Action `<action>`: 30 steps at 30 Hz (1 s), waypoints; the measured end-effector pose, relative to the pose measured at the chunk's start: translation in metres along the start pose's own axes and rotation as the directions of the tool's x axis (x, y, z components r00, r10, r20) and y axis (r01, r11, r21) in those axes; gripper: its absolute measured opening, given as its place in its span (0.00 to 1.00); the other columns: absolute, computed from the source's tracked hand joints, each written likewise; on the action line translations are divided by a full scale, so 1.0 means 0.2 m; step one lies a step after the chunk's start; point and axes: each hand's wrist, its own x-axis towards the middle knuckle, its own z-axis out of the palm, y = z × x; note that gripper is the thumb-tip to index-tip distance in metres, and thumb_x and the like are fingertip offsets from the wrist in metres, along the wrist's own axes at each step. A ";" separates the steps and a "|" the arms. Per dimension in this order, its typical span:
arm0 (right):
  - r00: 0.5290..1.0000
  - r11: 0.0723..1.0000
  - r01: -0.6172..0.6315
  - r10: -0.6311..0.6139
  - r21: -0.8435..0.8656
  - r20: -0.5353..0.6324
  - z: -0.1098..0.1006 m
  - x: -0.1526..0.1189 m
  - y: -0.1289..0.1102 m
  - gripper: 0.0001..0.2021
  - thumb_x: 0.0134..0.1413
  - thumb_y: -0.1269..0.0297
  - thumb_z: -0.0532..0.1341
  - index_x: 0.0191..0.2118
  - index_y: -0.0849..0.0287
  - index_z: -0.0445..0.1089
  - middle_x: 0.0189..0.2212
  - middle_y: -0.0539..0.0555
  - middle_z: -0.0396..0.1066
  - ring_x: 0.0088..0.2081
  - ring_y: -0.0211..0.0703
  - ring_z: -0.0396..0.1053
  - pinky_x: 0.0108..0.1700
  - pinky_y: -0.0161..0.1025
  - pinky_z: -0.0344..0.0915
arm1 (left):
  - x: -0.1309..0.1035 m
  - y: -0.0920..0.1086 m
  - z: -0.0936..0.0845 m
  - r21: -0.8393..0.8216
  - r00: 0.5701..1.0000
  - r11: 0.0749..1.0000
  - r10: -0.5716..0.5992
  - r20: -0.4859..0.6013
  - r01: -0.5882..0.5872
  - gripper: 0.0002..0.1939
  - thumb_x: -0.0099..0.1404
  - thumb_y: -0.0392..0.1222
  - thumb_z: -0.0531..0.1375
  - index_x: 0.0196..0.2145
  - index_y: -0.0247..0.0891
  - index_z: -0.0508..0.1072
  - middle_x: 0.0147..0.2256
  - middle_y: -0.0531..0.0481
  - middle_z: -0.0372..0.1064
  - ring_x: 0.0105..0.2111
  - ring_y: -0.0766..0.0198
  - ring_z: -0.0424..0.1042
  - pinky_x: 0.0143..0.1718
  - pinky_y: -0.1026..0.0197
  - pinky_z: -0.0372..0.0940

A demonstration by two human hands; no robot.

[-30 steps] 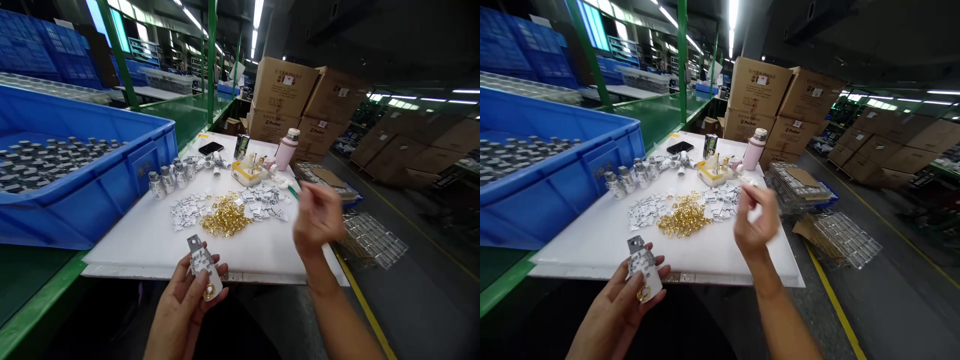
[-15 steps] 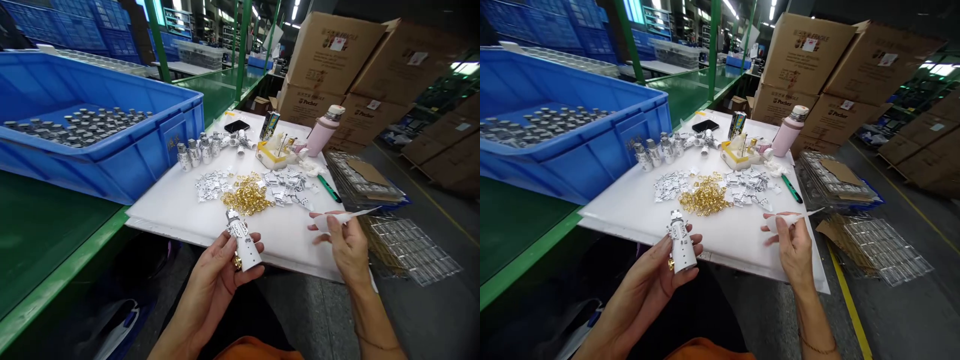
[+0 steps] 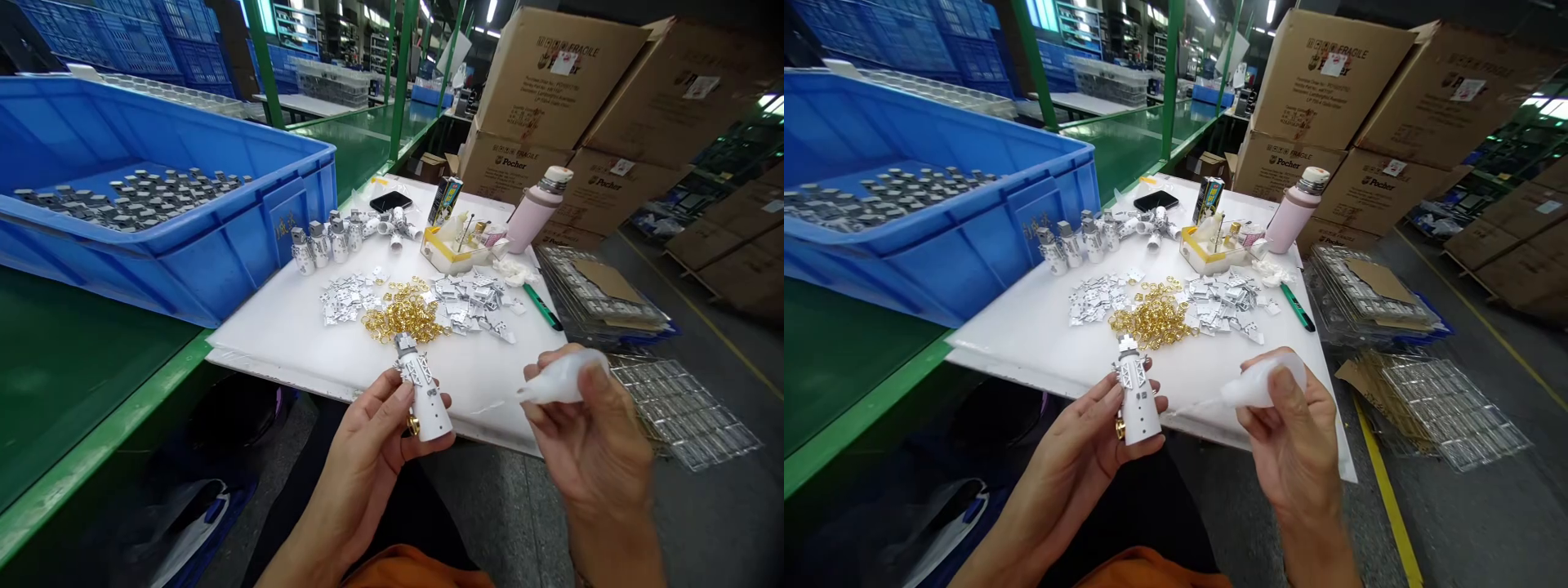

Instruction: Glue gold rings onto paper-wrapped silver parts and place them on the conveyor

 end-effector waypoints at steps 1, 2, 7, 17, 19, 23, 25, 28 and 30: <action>0.999 0.999 0.030 -0.031 -0.023 -0.040 0.01 0.00 0.00 0.16 0.44 0.51 0.70 0.29 0.61 0.74 0.16 0.45 0.55 0.16 0.28 0.49 0.15 0.26 0.49 | 0.00 -0.01 0.00 0.013 1.000 1.000 0.011 0.008 -0.011 0.13 0.66 0.38 0.59 0.48 0.37 0.73 0.41 0.45 0.74 0.41 0.60 0.73 0.37 0.59 0.75; 0.995 0.997 0.065 -0.068 -0.048 -0.069 0.02 -0.01 0.01 0.16 0.44 0.51 0.70 0.29 0.61 0.74 0.17 0.47 0.59 0.17 0.28 0.51 0.15 0.26 0.50 | 0.00 -0.01 0.00 0.024 1.000 0.999 0.021 0.014 -0.021 0.13 0.66 0.39 0.59 0.48 0.37 0.73 0.42 0.45 0.74 0.41 0.61 0.73 0.37 0.59 0.75; 0.970 0.971 0.210 -0.221 -0.114 -0.100 0.05 -0.05 0.02 0.13 0.52 0.54 0.65 0.29 0.59 0.74 0.19 0.48 0.61 0.19 0.31 0.56 0.16 0.27 0.54 | -0.01 -0.03 0.02 0.054 0.999 0.998 0.035 0.017 -0.036 0.14 0.66 0.40 0.59 0.49 0.37 0.72 0.43 0.45 0.73 0.41 0.62 0.71 0.37 0.59 0.74; 0.967 0.960 0.233 -0.245 -0.157 -0.063 0.06 -0.07 0.02 0.11 0.55 0.55 0.64 0.31 0.58 0.73 0.19 0.48 0.61 0.19 0.32 0.59 0.17 0.27 0.58 | -0.02 -0.03 0.03 0.065 0.999 0.997 0.030 0.040 -0.033 0.14 0.66 0.40 0.58 0.50 0.40 0.72 0.45 0.46 0.72 0.40 0.63 0.70 0.37 0.59 0.74; 0.965 0.956 0.244 -0.256 -0.163 -0.058 0.06 -0.07 0.03 0.11 0.55 0.56 0.64 0.31 0.58 0.73 0.20 0.48 0.61 0.19 0.34 0.61 0.17 0.28 0.60 | -0.02 -0.03 0.03 0.058 0.999 0.998 0.030 0.031 -0.032 0.14 0.66 0.40 0.59 0.49 0.40 0.73 0.44 0.47 0.73 0.39 0.63 0.70 0.37 0.59 0.74; 0.958 0.949 0.271 -0.282 -0.159 -0.050 0.06 -0.07 0.03 0.09 0.55 0.57 0.64 0.32 0.58 0.73 0.20 0.48 0.61 0.20 0.34 0.60 0.17 0.29 0.61 | -0.01 -0.03 0.02 0.054 0.999 0.998 0.029 0.016 -0.030 0.13 0.66 0.40 0.59 0.48 0.40 0.73 0.43 0.47 0.73 0.39 0.63 0.70 0.37 0.58 0.74; 0.957 0.947 0.277 -0.287 -0.165 -0.041 0.06 -0.07 0.03 0.09 0.56 0.57 0.64 0.31 0.58 0.73 0.20 0.48 0.60 0.19 0.33 0.59 0.17 0.28 0.59 | -0.02 -0.04 0.02 0.052 0.999 0.998 0.030 0.014 -0.031 0.13 0.66 0.40 0.59 0.48 0.40 0.73 0.43 0.47 0.73 0.39 0.63 0.70 0.37 0.58 0.74; 0.957 0.942 0.278 -0.289 -0.187 -0.035 0.07 -0.07 0.03 0.09 0.56 0.57 0.63 0.31 0.58 0.73 0.20 0.48 0.60 0.19 0.33 0.58 0.17 0.29 0.58 | -0.02 -0.04 0.02 0.047 0.999 0.998 0.037 0.016 -0.038 0.13 0.66 0.40 0.59 0.49 0.39 0.72 0.43 0.47 0.73 0.39 0.64 0.70 0.37 0.58 0.74; 0.954 0.939 0.283 -0.296 -0.197 -0.040 0.07 -0.08 0.03 0.09 0.56 0.57 0.63 0.31 0.58 0.73 0.21 0.48 0.60 0.20 0.34 0.58 0.17 0.29 0.57 | -0.02 -0.04 0.02 0.045 0.999 0.998 0.036 0.016 -0.037 0.13 0.66 0.39 0.59 0.49 0.39 0.72 0.43 0.47 0.73 0.39 0.64 0.70 0.37 0.58 0.74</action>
